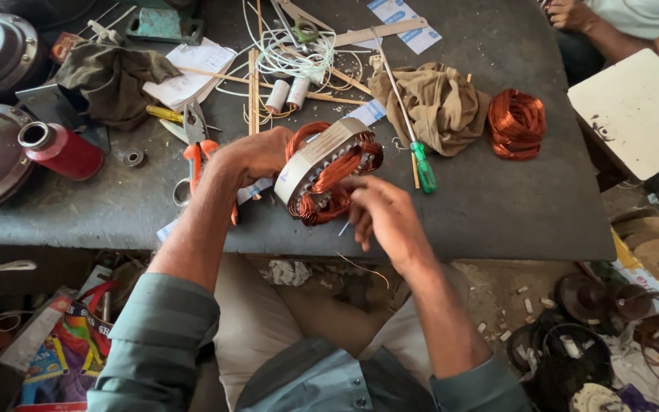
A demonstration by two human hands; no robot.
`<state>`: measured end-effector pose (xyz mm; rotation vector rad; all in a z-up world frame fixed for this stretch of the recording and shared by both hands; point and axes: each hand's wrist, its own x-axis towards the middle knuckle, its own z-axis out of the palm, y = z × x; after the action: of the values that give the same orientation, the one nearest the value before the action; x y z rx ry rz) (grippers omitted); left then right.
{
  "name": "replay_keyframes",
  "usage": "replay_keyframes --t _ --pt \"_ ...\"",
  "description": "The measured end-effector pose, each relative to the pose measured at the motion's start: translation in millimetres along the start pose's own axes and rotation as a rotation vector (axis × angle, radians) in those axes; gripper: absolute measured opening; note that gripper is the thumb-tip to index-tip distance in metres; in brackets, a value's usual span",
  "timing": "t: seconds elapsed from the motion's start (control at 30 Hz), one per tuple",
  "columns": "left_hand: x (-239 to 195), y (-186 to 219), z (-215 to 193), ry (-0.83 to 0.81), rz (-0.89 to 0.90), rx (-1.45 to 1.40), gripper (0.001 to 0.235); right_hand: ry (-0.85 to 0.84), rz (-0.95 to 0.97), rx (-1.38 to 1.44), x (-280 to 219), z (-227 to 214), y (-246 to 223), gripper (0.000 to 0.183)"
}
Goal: The person winds copper wire around a motor stator, then cuts a strip of insulating tape and applies it to the coil. They use pliers to trim a wooden stick and insert it into the stator, and use a screwdriver to adjust the windings.
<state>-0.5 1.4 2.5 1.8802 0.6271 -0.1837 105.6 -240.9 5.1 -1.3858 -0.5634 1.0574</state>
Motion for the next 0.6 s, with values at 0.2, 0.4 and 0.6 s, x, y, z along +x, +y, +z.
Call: replay_keyframes --t 0.2,0.4,0.6 --pt "3 0 -3 0.009 0.047 0.212 0.024 -0.026 0.151 -0.165 2 5 -11 0.04" --pt "4 -3 -3 -0.049 0.022 0.019 0.024 0.123 -0.056 -0.141 12 17 3 0.027" --pt "3 1 -5 -0.078 0.027 0.021 0.027 0.139 -0.031 -0.037 14 14 8 0.023"
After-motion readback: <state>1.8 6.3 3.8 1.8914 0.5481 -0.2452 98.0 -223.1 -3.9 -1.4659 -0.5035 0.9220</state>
